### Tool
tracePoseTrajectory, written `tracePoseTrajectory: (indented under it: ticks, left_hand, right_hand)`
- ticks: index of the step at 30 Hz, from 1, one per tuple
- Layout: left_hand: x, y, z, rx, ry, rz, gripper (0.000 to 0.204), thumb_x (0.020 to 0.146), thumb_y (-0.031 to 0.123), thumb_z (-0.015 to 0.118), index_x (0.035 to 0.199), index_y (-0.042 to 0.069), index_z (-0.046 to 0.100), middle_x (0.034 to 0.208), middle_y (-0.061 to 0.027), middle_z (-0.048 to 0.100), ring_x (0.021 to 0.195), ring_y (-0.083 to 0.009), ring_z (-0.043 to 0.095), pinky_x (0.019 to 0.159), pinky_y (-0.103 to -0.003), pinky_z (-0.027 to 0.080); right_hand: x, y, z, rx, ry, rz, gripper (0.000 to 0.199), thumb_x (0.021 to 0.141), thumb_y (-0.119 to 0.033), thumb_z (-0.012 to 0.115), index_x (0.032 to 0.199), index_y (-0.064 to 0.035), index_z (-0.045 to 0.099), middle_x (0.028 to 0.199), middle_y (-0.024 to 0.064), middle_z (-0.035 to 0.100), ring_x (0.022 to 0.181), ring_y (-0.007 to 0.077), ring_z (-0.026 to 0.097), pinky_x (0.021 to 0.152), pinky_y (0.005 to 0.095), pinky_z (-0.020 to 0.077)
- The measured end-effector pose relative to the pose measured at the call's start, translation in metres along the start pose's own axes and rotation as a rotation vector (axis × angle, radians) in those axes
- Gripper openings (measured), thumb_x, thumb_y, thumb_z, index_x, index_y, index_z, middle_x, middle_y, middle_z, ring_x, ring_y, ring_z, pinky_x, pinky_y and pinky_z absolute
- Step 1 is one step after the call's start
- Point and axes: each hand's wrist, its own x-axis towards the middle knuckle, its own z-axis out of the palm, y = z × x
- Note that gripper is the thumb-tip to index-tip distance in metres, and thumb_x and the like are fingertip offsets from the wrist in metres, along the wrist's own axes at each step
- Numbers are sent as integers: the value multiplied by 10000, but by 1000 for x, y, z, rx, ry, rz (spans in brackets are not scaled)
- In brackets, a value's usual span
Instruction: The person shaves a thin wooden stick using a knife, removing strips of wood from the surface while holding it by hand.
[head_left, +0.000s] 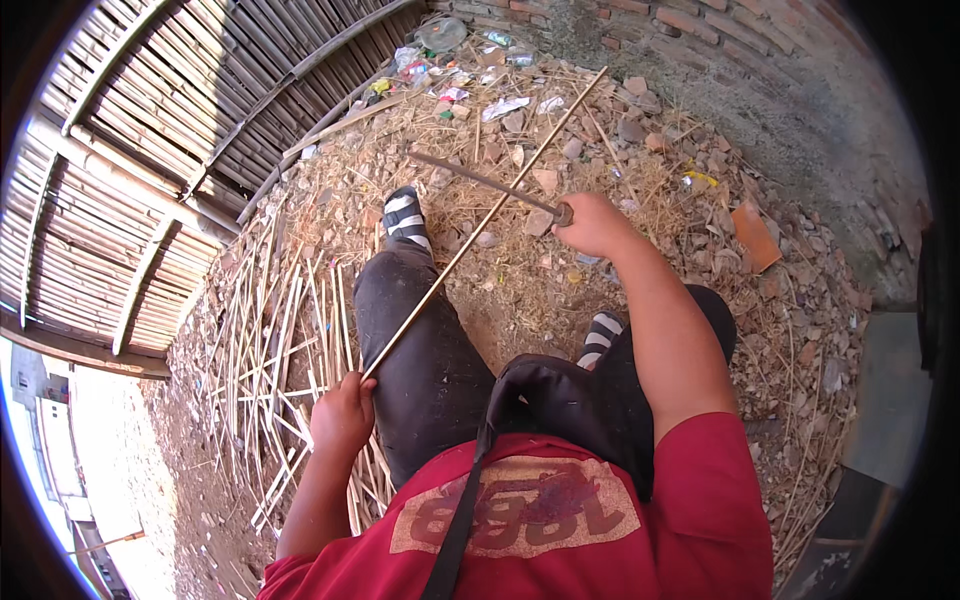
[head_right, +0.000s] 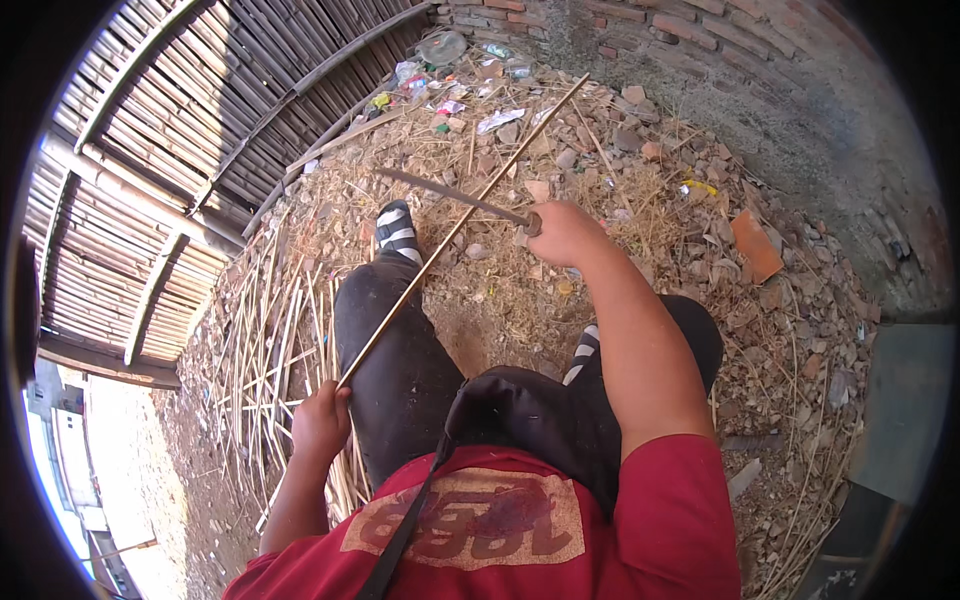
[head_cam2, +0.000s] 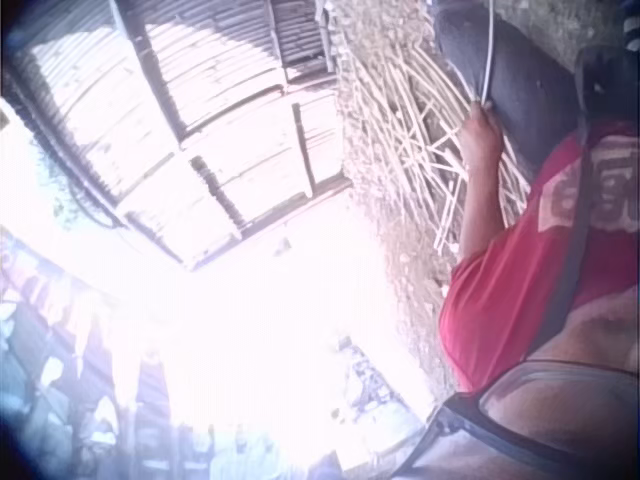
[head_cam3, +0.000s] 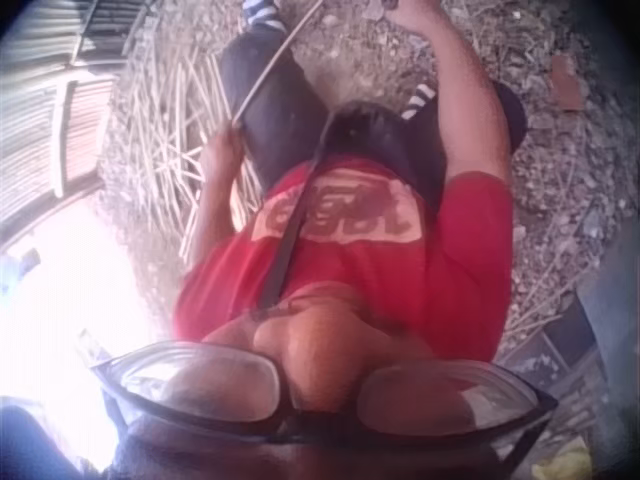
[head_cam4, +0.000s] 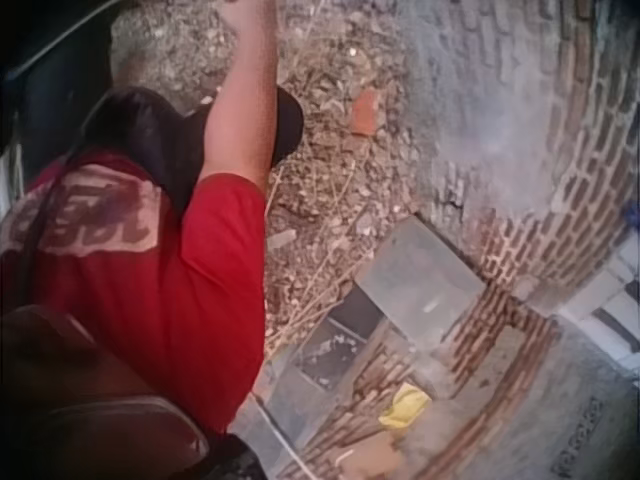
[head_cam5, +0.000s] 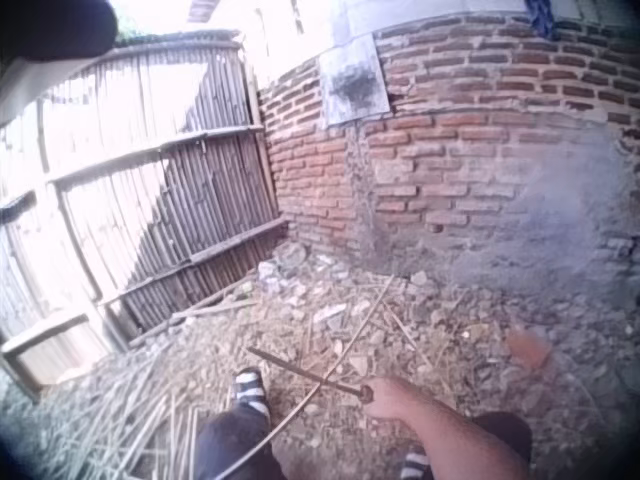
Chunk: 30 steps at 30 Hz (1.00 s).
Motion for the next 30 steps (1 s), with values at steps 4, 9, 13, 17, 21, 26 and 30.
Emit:
tracePoseTrajectory:
  ticks: [4,9,13,17,21,26,30]
  left_hand:
    - [0,5,-8,4,-47,-27,289,1020,333,533,919,66,577,777,-225,667,695,-454,653,625,-564,506]
    - [-4,15,-12,-45,-82,-56,291,1022,329,531,912,63,571,784,-227,669,690,-460,651,616,-566,500]
    - [-2,10,-12,-1,-23,-4,304,1020,334,537,897,57,561,767,-224,670,684,-460,650,607,-565,494]
    - [-2,9,-16,13,-26,-19,304,1016,330,547,888,54,555,752,-220,669,674,-456,652,608,-563,496]
    - [-4,11,-12,19,-34,-29,284,1012,327,555,914,60,550,722,-224,661,658,-450,654,602,-565,496]
    - [-3,5,-6,16,38,14,274,1009,333,557,946,66,545,687,-215,660,637,-440,655,580,-565,494]
    - [-3,9,-11,30,-67,-33,305,1003,340,564,926,45,546,724,-232,664,680,-455,655,635,-577,499]
  right_hand:
    - [18,48,11,122,158,143,227,748,-200,666,930,-71,711,930,188,706,873,384,669,789,489,525]
    - [-13,-21,21,-147,-46,-113,192,744,-159,646,911,-90,708,930,175,709,875,383,676,771,485,531]
    - [5,4,11,-117,-66,-8,212,740,-186,667,910,-61,688,853,201,691,839,392,673,748,476,526]
    - [17,41,15,88,145,100,210,758,-194,654,911,-52,682,847,203,683,847,391,671,746,480,521]
    - [-8,-11,22,-75,-38,-50,210,758,-207,663,909,-68,706,892,187,701,868,397,675,779,497,528]
    - [-10,-17,13,-217,-183,-198,214,733,-203,672,899,-73,710,867,177,695,844,388,672,757,485,526]
    - [7,33,14,83,15,90,214,747,-174,652,915,-55,711,882,194,699,850,391,667,760,476,522]
